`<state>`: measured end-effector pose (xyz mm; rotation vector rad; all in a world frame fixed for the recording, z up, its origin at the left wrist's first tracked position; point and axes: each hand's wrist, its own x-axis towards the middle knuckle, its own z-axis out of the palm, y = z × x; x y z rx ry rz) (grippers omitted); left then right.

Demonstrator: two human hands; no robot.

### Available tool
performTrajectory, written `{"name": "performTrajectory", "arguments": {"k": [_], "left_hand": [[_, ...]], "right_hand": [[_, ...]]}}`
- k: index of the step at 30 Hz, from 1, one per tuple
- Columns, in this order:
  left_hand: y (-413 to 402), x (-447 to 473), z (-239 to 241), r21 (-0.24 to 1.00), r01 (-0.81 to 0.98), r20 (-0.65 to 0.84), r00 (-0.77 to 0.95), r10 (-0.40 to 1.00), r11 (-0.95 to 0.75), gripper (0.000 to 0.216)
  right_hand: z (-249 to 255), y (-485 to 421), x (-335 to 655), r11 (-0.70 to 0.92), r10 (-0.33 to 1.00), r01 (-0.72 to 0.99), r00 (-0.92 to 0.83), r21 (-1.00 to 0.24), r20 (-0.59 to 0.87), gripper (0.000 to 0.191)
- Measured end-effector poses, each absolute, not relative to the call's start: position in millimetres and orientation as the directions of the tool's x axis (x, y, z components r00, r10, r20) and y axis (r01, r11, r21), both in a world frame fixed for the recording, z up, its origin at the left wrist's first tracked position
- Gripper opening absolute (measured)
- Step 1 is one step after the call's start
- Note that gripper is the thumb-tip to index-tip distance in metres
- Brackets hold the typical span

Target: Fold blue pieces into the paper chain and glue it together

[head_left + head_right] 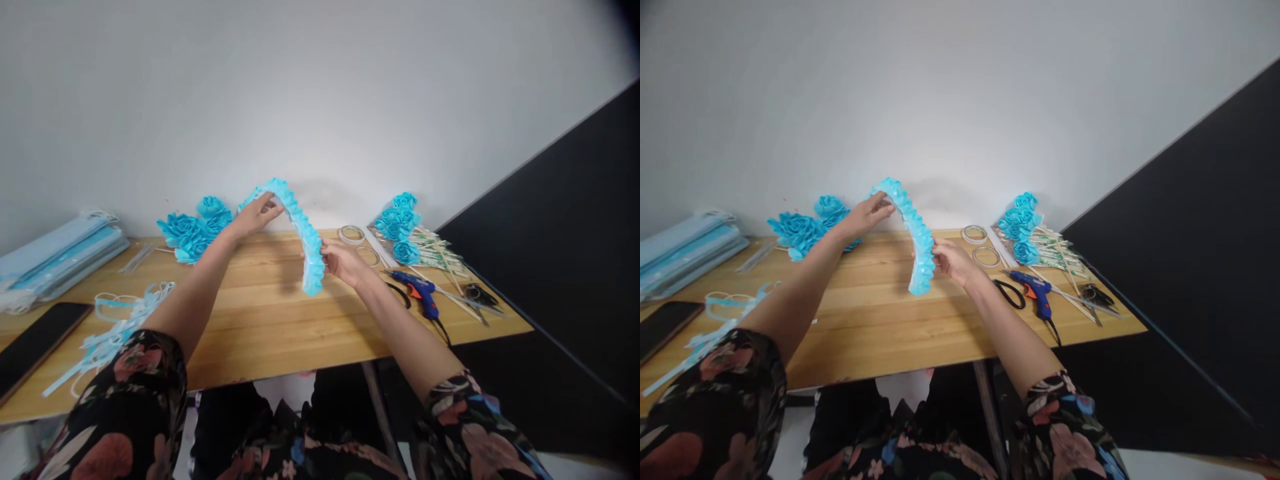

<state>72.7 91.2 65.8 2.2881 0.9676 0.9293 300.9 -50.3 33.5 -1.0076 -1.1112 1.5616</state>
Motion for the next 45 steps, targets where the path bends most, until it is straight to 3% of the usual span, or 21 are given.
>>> {"name": "performTrajectory", "arguments": {"k": [3,7,12,17,22,26,32,38,45], "left_hand": [[77.1,68.4,26.3,0.588,0.546,0.219,0.603,0.767,-0.597,0.057],[62.7,55.0,-9.1,0.406,0.655,0.056,0.678,0.733,-0.637,0.045],[53.9,32.8,-6.6,0.310,0.717,-0.027,0.663,0.748,-0.624,0.048],[37.0,16.0,-2.2,0.302,0.767,-0.103,0.617,0.780,-0.567,0.055],[27.0,12.1,-5.2,0.415,0.724,-0.081,0.633,0.770,-0.551,0.057],[26.1,14.9,-3.6,0.478,0.717,-0.057,0.601,0.797,-0.507,0.054],[31.0,7.0,-2.2,0.475,0.722,-0.015,0.578,0.816,-0.503,0.049],[45.0,4.5,2.4,0.457,0.756,0.033,0.512,0.858,-0.468,0.049],[69.9,49.5,14.2,0.327,0.776,0.213,0.496,0.842,-0.540,0.051]], "right_hand": [[11.8,-66.5,306.8,-0.263,0.955,-0.152,-0.181,-0.953,-0.234,0.024],[-13.8,-86.6,309.4,-0.392,0.915,-0.098,-0.147,-0.915,-0.376,0.022],[-13.1,-94.1,307.6,-0.448,0.893,-0.134,-0.121,-0.884,-0.434,0.013],[-7.5,-93.1,307.9,-0.493,0.870,-0.173,-0.106,-0.853,-0.482,0.023],[-12.1,-90.5,311.3,-0.487,0.873,-0.172,-0.083,-0.856,-0.480,0.008],[-9.3,-91.3,310.3,-0.479,0.878,-0.181,-0.102,-0.859,-0.468,0.012],[12.1,-112.8,327.4,-0.481,0.876,-0.163,-0.134,-0.862,-0.463,0.006],[15.7,-124.1,351.7,-0.470,0.879,-0.017,-0.102,-0.882,-0.466,0.020],[9.1,-122.4,350.0,-0.461,0.875,0.113,-0.104,-0.880,-0.472,0.028]]}}
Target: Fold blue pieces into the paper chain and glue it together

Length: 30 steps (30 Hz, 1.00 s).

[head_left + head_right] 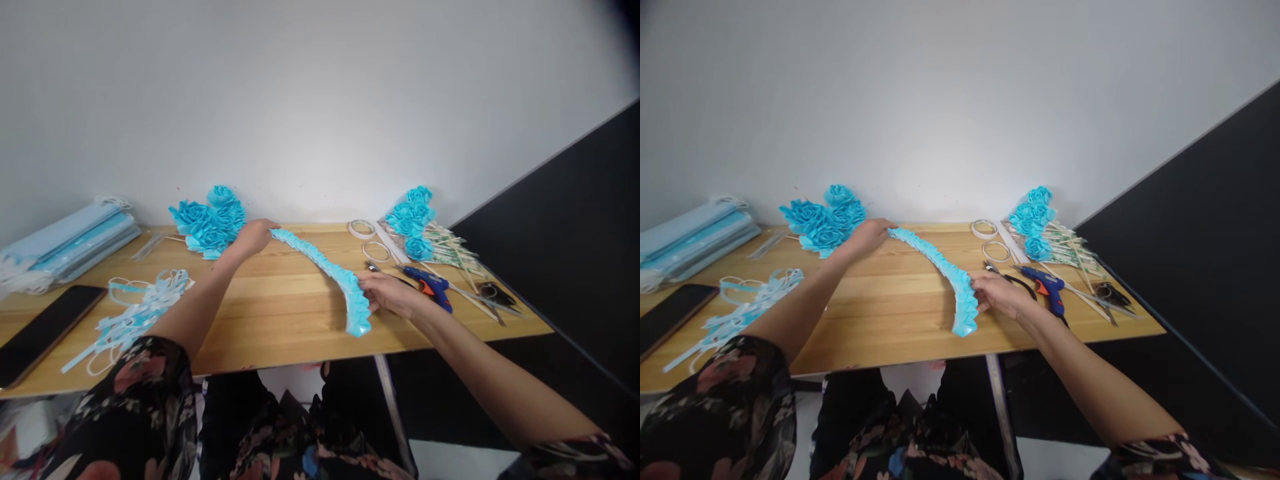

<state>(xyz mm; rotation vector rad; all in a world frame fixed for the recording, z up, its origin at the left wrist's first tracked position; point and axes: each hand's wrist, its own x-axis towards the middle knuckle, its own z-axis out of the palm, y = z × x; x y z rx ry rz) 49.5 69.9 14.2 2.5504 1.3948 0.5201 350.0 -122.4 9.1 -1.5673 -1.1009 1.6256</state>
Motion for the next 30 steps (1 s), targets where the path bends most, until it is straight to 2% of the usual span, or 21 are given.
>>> {"name": "performTrajectory", "arguments": {"k": [4,7,9,11,13,14,16,18,20,22,30], "left_hand": [[87.0,79.6,7.1,0.278,0.768,0.145,0.560,0.815,-0.577,0.051],[96.4,93.0,1.5,0.217,0.809,0.064,0.547,0.835,-0.547,0.050],[95.9,96.1,2.7,0.213,0.834,0.122,0.495,0.860,-0.510,0.051],[86.3,95.5,7.2,0.297,0.808,0.310,0.423,0.852,-0.509,0.053],[66.5,91.7,11.4,0.485,0.688,0.465,0.320,0.826,-0.540,0.051],[53.3,88.6,12.0,0.611,0.592,0.463,0.271,0.844,-0.525,0.049],[23.8,80.7,8.4,0.854,0.380,0.261,0.278,0.925,-0.355,0.045],[-4.3,72.2,-1.1,0.962,0.247,0.033,0.326,0.945,-0.119,0.044],[-25.3,66.2,-12.4,0.978,0.200,-0.125,0.369,0.921,0.053,0.043],[-37.3,65.4,-20.3,0.970,0.203,-0.211,0.405,0.890,0.138,0.040],[-39.7,96.3,-6.0,0.931,0.271,-0.363,0.610,0.704,0.246,0.043]], "right_hand": [[8.5,-125.6,351.7,-0.459,0.877,0.104,-0.109,-0.882,-0.469,0.032],[6.9,-124.5,350.7,-0.465,0.874,0.103,-0.104,-0.879,-0.474,0.033],[5.8,-119.3,346.7,-0.454,0.880,0.106,-0.102,-0.885,-0.464,0.030],[5.0,-109.6,339.9,-0.426,0.892,0.109,-0.116,-0.898,-0.437,0.025],[4.2,-96.8,331.7,-0.394,0.907,0.106,-0.115,-0.913,-0.404,0.019],[3.8,-90.1,327.9,-0.383,0.912,0.111,-0.116,-0.917,-0.394,0.018],[2.6,-77.8,321.8,-0.367,0.913,0.110,-0.147,-0.924,-0.381,0.019],[1.2,-69.3,318.8,-0.360,0.910,0.098,-0.180,-0.928,-0.373,0.018],[-0.1,-65.3,318.1,-0.342,0.916,0.072,-0.199,-0.937,-0.349,0.018],[-1.7,-64.7,318.3,-0.293,0.932,0.013,-0.219,-0.956,-0.288,0.021],[-17.6,-67.1,313.1,-0.162,0.949,-0.105,-0.291,-0.981,-0.125,0.027]]}}
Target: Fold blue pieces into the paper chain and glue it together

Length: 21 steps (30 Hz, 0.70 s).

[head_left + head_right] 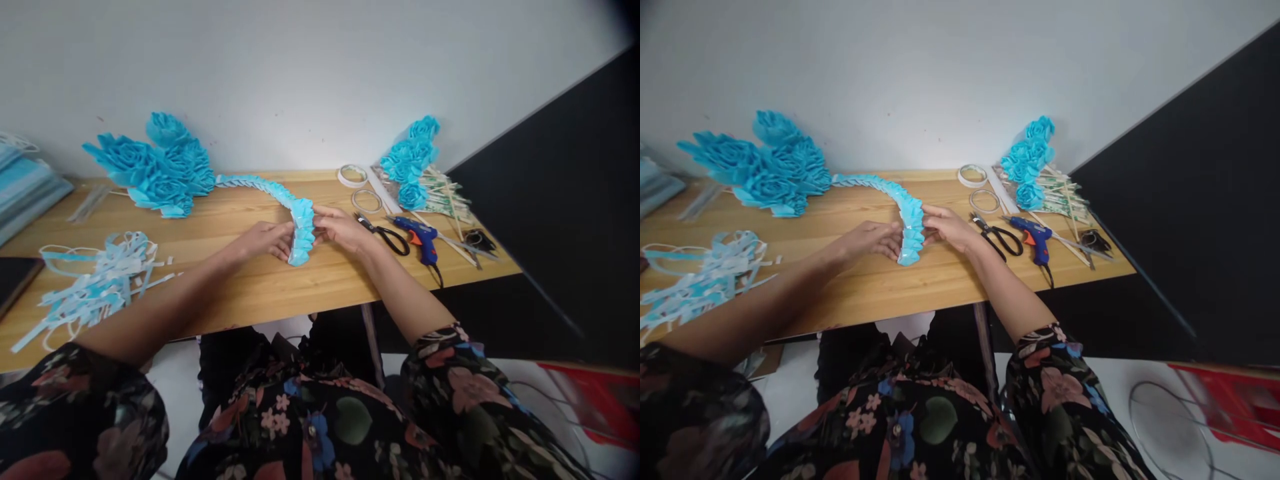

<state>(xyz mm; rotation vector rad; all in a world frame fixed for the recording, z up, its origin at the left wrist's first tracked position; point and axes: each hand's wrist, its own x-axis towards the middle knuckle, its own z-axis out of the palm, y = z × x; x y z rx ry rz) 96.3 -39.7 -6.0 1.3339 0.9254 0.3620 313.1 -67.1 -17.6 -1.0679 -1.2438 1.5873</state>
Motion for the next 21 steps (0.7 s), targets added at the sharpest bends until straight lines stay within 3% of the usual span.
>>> {"name": "performTrajectory", "arguments": {"k": [8,12,17,21], "left_hand": [[-25.7,107.8,-12.1,0.917,0.399,-0.271,0.604,0.750,0.010,0.027],[-24.4,111.4,-15.4,0.930,0.367,-0.230,0.566,0.791,0.007,0.024],[-29.2,111.5,-14.7,0.942,0.335,-0.217,0.536,0.816,0.031,0.026],[-31.8,109.9,-13.9,0.947,0.319,-0.220,0.539,0.813,0.045,0.028]], "right_hand": [[-25.5,-64.5,315.1,-0.148,0.972,-0.206,-0.213,-0.967,-0.103,0.020],[-24.6,-64.1,314.8,-0.161,0.972,-0.245,-0.208,-0.956,-0.110,0.021],[-27.3,-64.6,312.2,-0.178,0.972,-0.267,-0.200,-0.947,-0.126,0.037],[-28.4,-68.8,310.3,-0.129,0.967,-0.207,-0.242,-0.970,-0.078,0.031]]}}
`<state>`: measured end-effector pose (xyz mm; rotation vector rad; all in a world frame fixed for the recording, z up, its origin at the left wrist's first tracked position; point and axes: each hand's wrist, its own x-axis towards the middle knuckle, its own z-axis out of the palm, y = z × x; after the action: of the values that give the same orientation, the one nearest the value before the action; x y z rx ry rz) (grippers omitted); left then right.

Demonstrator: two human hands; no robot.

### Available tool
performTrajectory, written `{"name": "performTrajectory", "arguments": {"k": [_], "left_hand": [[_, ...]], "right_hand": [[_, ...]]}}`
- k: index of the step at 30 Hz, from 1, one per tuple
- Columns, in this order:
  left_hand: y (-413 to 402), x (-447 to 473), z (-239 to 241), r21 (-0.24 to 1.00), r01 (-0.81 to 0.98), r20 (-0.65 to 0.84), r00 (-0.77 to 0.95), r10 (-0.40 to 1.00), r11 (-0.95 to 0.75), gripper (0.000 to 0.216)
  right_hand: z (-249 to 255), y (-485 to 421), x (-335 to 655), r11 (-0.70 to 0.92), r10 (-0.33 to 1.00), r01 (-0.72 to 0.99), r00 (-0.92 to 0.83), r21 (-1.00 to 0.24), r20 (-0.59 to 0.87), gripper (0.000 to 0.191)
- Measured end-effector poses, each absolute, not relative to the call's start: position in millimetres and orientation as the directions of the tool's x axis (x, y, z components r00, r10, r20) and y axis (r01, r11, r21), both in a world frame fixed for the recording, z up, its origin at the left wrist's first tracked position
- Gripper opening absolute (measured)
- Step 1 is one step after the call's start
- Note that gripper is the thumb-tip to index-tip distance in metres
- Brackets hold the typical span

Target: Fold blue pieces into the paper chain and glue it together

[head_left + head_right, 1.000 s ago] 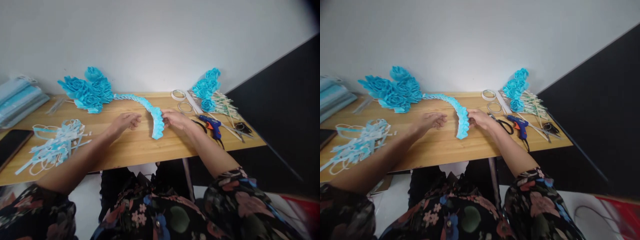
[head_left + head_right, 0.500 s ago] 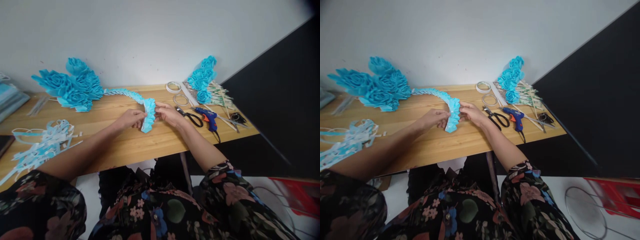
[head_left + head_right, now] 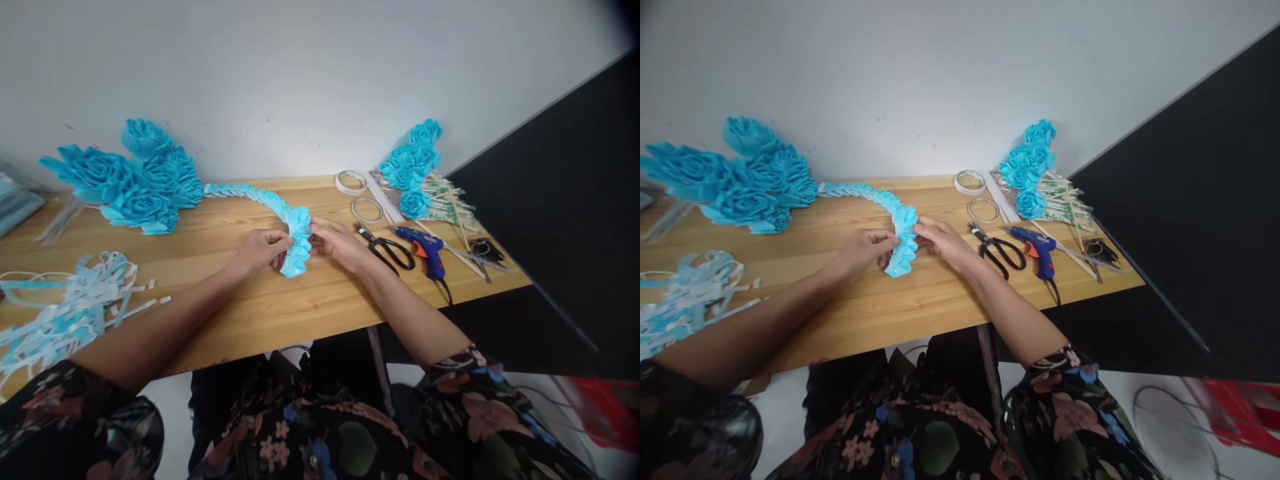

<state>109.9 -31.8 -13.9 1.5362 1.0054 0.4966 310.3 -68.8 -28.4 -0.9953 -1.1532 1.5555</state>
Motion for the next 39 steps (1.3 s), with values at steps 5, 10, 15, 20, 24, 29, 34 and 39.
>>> {"name": "performTrajectory", "arguments": {"k": [5,10,15,20,24,29,34,39], "left_hand": [[-34.0,109.3,-15.2,0.952,0.306,-0.198,0.532,0.823,0.032,0.030],[-37.1,109.3,-17.4,0.960,0.282,-0.161,0.539,0.827,0.003,0.027],[-38.3,108.8,-18.8,0.959,0.282,-0.158,0.564,0.810,-0.010,0.025],[-35.3,105.1,-18.5,0.961,0.275,-0.136,0.584,0.800,-0.037,0.034],[-32.3,103.3,-20.1,0.981,0.195,-0.108,0.590,0.800,-0.012,0.041],[-32.3,104.2,-20.9,0.976,0.217,-0.146,0.574,0.806,0.022,0.026],[-33.7,106.9,-22.9,0.971,0.233,-0.164,0.523,0.836,0.045,0.020],[-35.4,109.4,-22.8,0.967,0.252,-0.162,0.506,0.847,0.034,0.017]], "right_hand": [[-25.8,-72.8,308.2,-0.110,0.961,-0.144,-0.267,-0.983,-0.069,0.033],[-24.3,-73.3,305.2,-0.116,0.967,-0.096,-0.237,-0.989,-0.091,0.030],[-24.8,-72.9,303.0,-0.133,0.969,-0.073,-0.219,-0.988,-0.114,0.030],[-24.5,-71.5,302.4,-0.098,0.974,-0.078,-0.213,-0.992,-0.079,0.026],[-24.6,-71.0,301.7,-0.075,0.977,-0.054,-0.205,-0.996,-0.062,0.027],[-24.1,-72.1,301.7,-0.080,0.977,-0.033,-0.199,-0.996,-0.071,0.024],[-23.7,-73.1,305.0,-0.122,0.965,-0.057,-0.242,-0.991,-0.105,0.023],[-24.6,-71.6,303.7,-0.113,0.970,-0.019,-0.217,-0.993,-0.107,0.025]]}}
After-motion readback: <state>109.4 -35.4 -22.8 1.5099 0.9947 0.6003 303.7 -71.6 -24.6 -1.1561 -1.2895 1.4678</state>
